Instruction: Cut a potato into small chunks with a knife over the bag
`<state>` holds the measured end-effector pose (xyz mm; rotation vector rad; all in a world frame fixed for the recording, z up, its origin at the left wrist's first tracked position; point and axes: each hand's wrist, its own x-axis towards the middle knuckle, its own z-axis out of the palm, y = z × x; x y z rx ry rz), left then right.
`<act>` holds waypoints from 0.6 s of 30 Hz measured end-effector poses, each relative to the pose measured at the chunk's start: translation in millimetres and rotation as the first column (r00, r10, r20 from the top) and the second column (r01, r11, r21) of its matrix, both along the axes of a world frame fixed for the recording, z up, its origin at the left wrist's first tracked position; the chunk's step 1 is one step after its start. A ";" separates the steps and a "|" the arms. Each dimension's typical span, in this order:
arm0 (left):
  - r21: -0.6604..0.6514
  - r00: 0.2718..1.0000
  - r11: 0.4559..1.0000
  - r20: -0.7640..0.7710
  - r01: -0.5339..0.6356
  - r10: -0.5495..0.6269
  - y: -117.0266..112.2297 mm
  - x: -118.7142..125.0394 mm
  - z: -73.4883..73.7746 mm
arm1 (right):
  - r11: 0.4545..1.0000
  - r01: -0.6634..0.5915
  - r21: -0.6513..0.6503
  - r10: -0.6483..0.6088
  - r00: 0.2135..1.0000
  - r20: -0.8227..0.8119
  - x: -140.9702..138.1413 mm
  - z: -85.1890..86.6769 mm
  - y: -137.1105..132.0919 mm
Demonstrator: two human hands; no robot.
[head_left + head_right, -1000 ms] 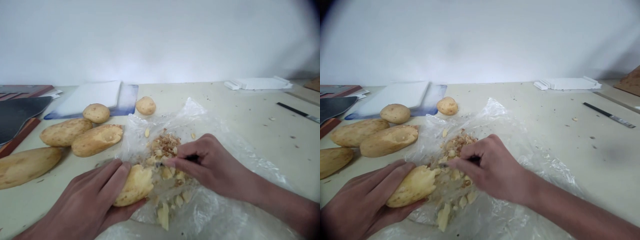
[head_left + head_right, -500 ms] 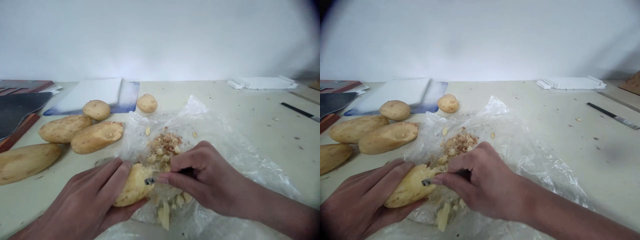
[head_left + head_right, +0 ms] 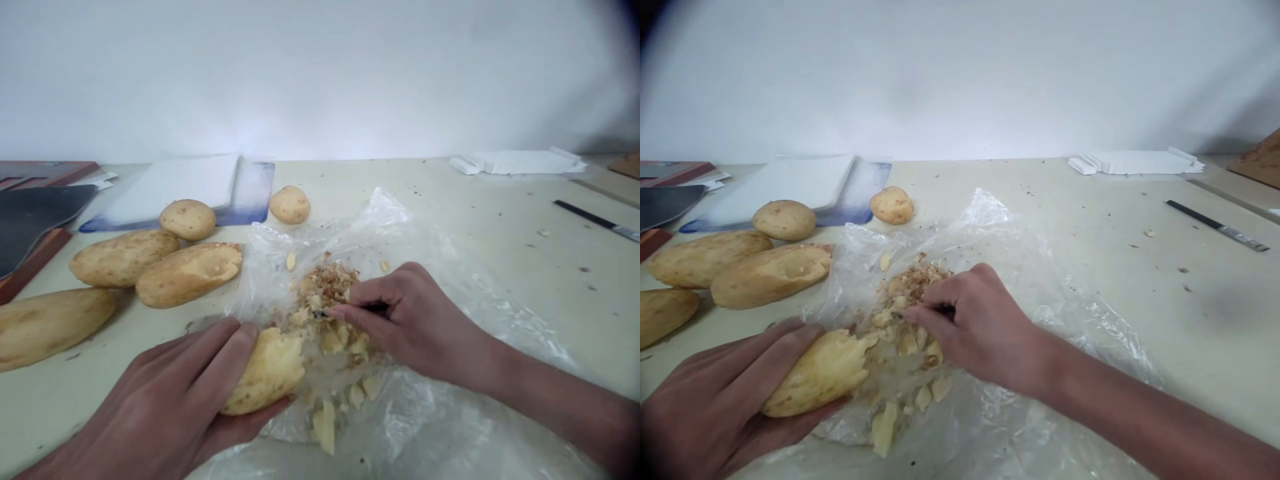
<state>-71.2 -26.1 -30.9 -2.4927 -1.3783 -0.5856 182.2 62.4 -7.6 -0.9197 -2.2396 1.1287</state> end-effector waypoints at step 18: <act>0.019 0.996 0.997 0.043 0.073 -0.073 2.6 -6.1 -9.0 | 0.983 -0.088 -0.162 0.082 0.996 -0.042 -4.3 -1.3 -6.5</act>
